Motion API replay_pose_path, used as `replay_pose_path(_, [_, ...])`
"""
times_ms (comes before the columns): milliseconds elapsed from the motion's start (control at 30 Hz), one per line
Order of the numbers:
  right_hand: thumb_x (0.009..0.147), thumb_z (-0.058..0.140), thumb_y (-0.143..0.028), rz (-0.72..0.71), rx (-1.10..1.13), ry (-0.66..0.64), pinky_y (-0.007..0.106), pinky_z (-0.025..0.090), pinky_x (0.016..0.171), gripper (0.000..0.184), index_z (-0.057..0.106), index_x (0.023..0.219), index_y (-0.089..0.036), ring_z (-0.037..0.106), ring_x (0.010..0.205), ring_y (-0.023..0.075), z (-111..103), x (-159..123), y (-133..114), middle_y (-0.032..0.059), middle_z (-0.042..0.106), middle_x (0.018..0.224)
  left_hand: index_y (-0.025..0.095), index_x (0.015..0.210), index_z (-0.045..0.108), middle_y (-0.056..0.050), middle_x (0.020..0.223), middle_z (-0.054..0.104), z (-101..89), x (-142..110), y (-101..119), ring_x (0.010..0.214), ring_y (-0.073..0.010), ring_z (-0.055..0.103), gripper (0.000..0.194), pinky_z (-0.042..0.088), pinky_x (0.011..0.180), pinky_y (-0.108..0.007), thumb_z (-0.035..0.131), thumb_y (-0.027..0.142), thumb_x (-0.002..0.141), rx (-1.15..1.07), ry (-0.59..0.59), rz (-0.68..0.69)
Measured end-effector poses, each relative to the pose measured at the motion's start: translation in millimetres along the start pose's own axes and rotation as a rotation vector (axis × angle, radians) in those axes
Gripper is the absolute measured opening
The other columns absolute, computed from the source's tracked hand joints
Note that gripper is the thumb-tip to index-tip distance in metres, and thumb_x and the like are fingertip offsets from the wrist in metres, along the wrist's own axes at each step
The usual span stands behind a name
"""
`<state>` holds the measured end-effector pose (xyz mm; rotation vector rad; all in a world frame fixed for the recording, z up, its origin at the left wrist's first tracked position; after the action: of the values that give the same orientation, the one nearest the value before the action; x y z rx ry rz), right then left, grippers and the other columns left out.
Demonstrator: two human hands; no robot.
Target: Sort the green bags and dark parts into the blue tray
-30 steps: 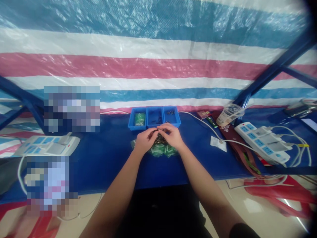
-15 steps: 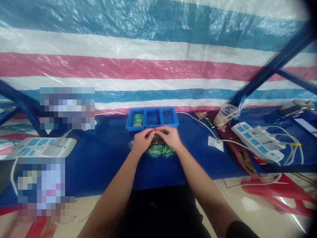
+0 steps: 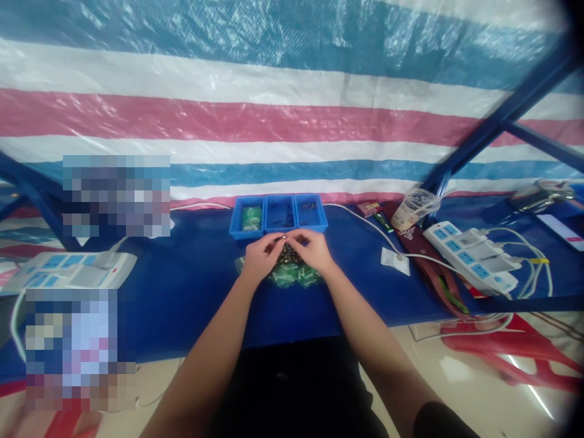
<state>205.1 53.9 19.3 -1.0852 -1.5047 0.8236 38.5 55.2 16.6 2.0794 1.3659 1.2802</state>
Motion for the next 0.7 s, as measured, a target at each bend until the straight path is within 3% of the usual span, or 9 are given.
replay_pose_path(133, [0.083, 0.065, -0.039, 0.094, -0.089, 0.13, 0.029, 0.056, 0.073, 0.025, 0.075, 0.095, -0.019, 0.069, 0.074, 0.0177, -10, 3, 9, 0.0056, 0.076, 0.086, 0.021, 0.105, 0.073, 0.001, 0.069, 0.068, 1.3, 0, -3, 0.056, -0.0094, 0.058, 0.027, 0.049, 0.061, -0.021, 0.058, 0.038, 0.09, 0.025, -0.026, -0.016])
replay_pose_path(300, [0.085, 0.06, -0.041, 0.186, -0.413, 0.348, 0.03, 0.052, 0.07, 0.028, 0.076, 0.094, -0.02, 0.065, 0.065, 0.0181, -39, 7, 18, 0.0042, 0.072, 0.073, 0.02, 0.101, 0.074, 0.0, 0.071, 0.07, -0.9, 0, -2, 0.058, -0.0105, 0.06, 0.026, 0.049, 0.063, -0.022, 0.055, 0.036, 0.092, 0.053, -0.004, -0.023])
replay_pose_path(567, [0.09, 0.052, -0.04, 0.227, -0.562, 0.281, 0.029, 0.047, 0.069, 0.029, 0.074, 0.092, -0.022, 0.063, 0.065, 0.0186, -48, 9, 22, 0.0032, 0.069, 0.069, 0.02, 0.1, 0.073, 0.0, 0.07, 0.07, -1.5, 1, -3, 0.057, -0.0104, 0.06, 0.027, 0.048, 0.06, -0.021, 0.054, 0.037, 0.092, 0.06, 0.012, -0.005])
replay_pose_path(700, [0.089, 0.054, -0.039, 0.163, -0.576, 0.127, 0.027, 0.047, 0.067, 0.026, 0.073, 0.092, -0.022, 0.063, 0.063, 0.0173, -37, 7, 16, 0.0021, 0.069, 0.068, 0.02, 0.101, 0.073, 0.0, 0.072, 0.07, -3.0, 0, -3, 0.059, -0.0106, 0.061, 0.026, 0.048, 0.062, -0.021, 0.055, 0.036, 0.092, 0.052, 0.03, -0.025])
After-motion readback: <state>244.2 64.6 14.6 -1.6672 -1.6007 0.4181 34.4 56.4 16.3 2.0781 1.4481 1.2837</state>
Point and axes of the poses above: each hand's wrist, its own x-axis towards the middle knuckle, its own z-axis out of the palm, y = z × x, the point moved 4 cm from there along x, towards the middle knuckle
